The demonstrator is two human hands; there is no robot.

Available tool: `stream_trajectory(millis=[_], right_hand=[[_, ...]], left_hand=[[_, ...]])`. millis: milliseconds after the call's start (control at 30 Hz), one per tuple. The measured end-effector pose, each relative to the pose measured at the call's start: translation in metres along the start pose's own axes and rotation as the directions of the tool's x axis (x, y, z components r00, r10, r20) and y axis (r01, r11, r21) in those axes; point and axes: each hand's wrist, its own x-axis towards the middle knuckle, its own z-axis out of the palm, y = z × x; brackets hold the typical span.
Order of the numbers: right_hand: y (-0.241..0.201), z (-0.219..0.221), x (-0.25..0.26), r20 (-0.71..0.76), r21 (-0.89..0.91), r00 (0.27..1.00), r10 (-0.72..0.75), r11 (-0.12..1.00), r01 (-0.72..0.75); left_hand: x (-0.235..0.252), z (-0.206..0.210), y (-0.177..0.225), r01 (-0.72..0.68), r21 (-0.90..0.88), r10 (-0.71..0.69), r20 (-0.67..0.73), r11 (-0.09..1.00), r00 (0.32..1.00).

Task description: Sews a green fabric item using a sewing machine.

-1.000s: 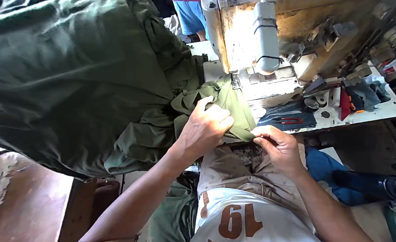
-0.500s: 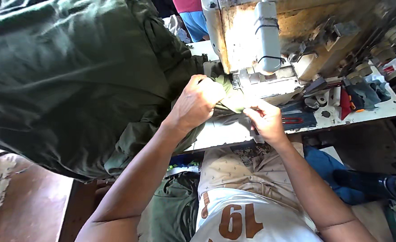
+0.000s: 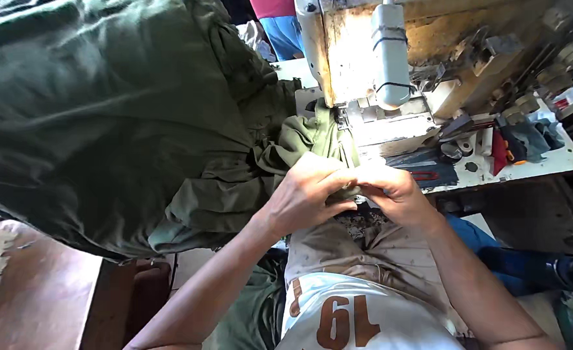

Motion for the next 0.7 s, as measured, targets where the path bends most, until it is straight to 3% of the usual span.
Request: stream_trajectory(millis=[133, 200, 700], right_hand=[[0.005, 0.005, -0.018, -0.118, -0.041, 0.992, 0.034, 0.998, -0.039], [0.005, 0.009, -0.025, -0.167, -0.059, 0.985, 0.052, 0.996, -0.063], [0.002, 0.012, -0.026, -0.284, 0.062, 0.932, 0.224, 0.975, -0.215]], left_hand=[[-0.007, 0.02, -0.018, 0.115, 0.289, -0.15, 0.103, 0.95, 0.983], [-0.01, 0.02, -0.024, 0.143, 0.345, -0.176, 0.065, 0.928, 0.982], [0.012, -0.002, -0.032, 0.099, 0.389, -0.149, 0.1, 0.916, 0.984]])
